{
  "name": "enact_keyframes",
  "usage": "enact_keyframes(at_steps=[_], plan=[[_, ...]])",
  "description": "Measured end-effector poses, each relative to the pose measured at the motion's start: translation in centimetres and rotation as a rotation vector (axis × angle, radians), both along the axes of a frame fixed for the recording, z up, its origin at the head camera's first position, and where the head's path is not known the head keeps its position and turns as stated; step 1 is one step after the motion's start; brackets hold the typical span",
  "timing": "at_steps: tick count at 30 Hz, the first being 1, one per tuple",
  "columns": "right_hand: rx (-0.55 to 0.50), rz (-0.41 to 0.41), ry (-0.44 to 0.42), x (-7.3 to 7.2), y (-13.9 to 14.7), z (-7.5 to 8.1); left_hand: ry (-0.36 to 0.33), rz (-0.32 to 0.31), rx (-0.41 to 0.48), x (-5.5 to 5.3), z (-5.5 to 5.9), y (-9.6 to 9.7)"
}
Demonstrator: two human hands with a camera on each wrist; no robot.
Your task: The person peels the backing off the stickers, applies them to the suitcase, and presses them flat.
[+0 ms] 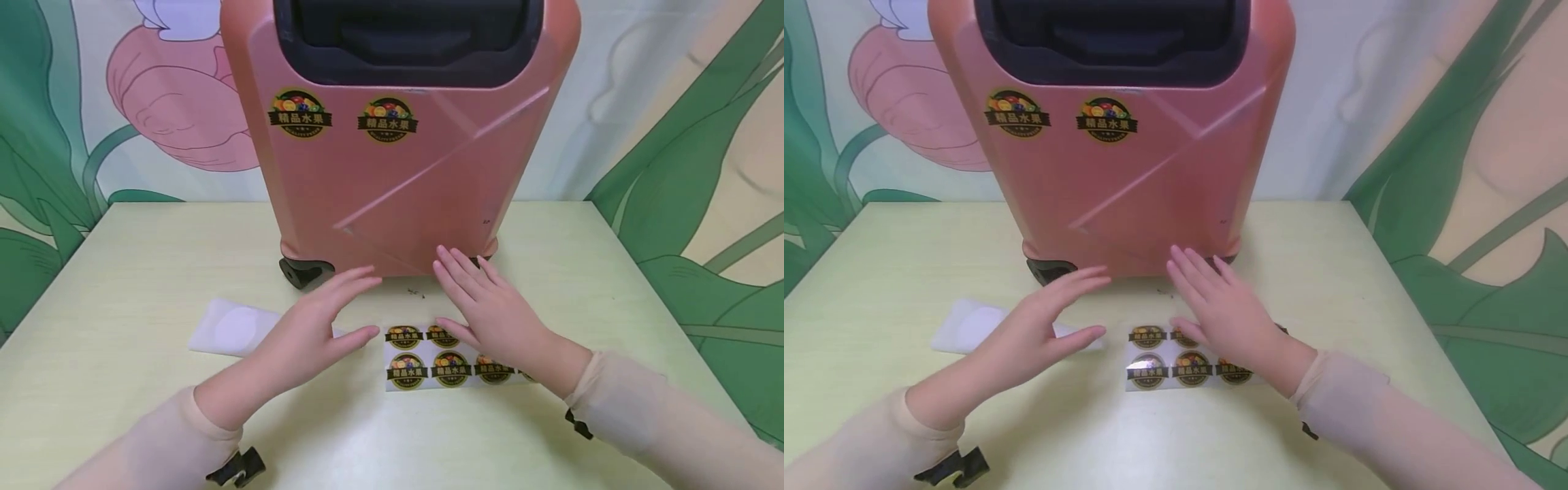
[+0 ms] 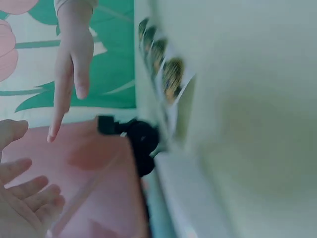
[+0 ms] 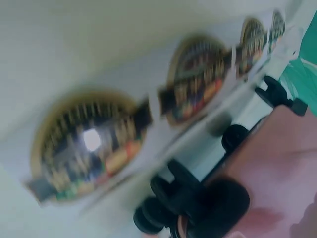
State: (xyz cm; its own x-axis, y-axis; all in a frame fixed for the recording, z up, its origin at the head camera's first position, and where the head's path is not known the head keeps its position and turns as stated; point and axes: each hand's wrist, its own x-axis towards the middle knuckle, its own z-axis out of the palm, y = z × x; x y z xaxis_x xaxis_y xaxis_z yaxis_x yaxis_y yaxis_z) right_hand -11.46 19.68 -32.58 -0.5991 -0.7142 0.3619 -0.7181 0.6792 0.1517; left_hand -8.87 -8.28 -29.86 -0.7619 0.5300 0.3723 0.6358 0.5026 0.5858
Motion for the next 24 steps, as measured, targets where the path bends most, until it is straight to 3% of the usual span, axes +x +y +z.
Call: enact_keyframes(at_steps=[8,13,16,24], plan=[[0.058,-0.026,-0.248,1.7,-0.3,-1.7,-0.539,-0.029,0.180,1.5,-3.2,-0.6],[0.007,0.017,-0.346,2.4,-0.4,-2.6,-0.764,-0.082,0.248,2.2,-4.6,-0.4],[-0.010,0.040,-0.391,2.8,-0.6,-3.1,-0.843,-0.104,0.245,2.5,-5.2,-0.1],[0.002,0.049,-0.438,3.6,-1.0,-4.0,-0.931,-0.017,0.225,2.7,-6.4,0.5]])
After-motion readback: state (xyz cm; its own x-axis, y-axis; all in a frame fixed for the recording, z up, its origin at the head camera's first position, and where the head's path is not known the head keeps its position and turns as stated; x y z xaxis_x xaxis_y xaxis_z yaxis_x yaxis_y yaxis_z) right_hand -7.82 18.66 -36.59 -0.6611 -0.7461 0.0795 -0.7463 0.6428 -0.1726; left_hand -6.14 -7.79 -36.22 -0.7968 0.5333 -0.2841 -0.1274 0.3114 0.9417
